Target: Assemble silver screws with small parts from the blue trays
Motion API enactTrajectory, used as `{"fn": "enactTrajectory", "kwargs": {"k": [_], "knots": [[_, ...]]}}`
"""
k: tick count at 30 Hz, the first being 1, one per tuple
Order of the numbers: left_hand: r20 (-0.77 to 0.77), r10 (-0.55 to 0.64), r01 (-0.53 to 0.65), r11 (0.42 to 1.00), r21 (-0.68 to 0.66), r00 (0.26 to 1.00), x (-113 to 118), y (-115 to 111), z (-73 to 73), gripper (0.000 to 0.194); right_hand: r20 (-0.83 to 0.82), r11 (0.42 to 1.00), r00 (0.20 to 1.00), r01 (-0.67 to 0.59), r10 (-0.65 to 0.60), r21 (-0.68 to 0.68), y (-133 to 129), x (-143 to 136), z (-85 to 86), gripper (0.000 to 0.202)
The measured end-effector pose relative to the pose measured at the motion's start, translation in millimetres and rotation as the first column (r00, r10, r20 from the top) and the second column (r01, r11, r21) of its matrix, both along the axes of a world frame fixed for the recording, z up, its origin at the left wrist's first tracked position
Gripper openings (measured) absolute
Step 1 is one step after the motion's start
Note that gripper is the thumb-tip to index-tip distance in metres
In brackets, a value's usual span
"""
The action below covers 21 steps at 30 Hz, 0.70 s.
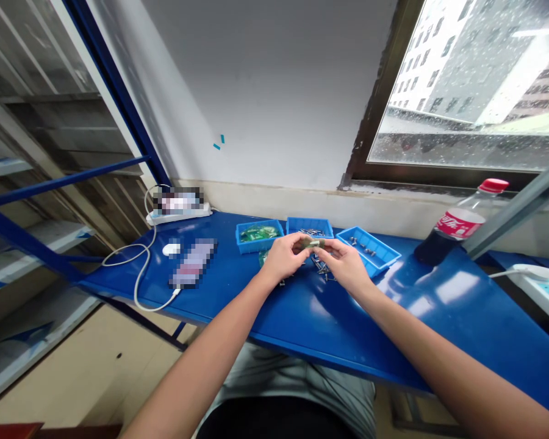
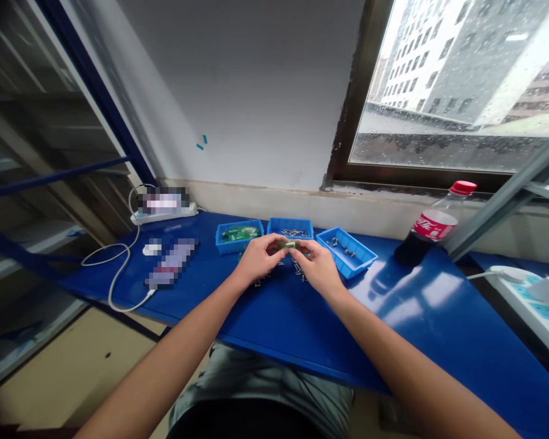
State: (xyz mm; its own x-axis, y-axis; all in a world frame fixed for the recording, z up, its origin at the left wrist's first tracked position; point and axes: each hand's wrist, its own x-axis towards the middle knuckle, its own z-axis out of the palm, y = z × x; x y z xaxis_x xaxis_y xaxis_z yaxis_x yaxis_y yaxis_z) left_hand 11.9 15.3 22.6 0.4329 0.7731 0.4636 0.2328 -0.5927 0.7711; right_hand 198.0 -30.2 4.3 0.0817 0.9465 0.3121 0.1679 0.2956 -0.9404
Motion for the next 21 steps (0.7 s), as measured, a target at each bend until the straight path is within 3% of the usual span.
{"fn": "enactTrajectory", "kwargs": {"k": [4,8,13,21], "knots": [[-0.012,0.06,-0.059,0.992,0.108,0.998,0.5,1.0,-2.7,0.041,-0.013,0.998,0.999,0.039,-0.04,-0.048,-1.7,2.9,4.8,0.039],[-0.053,0.071,-0.056,0.969,0.241,0.996,-1.4,-1.3,-0.2,0.037,-0.049,0.993,0.994,0.097,-0.101,-0.072,-1.0,4.9,6.7,0.044],[-0.059,-0.037,0.049,0.976,0.21,0.998,-2.0,-4.7,4.6,0.029,-0.145,0.998,0.989,0.0,-0.008,-0.058,-1.5,1.4,8.8,0.046],[-0.022,-0.021,0.024,0.985,0.168,1.0,1.2,1.3,-3.9,0.028,-0.241,0.992,0.969,-0.076,0.051,-0.096,-3.0,-1.1,9.3,0.042]]}}
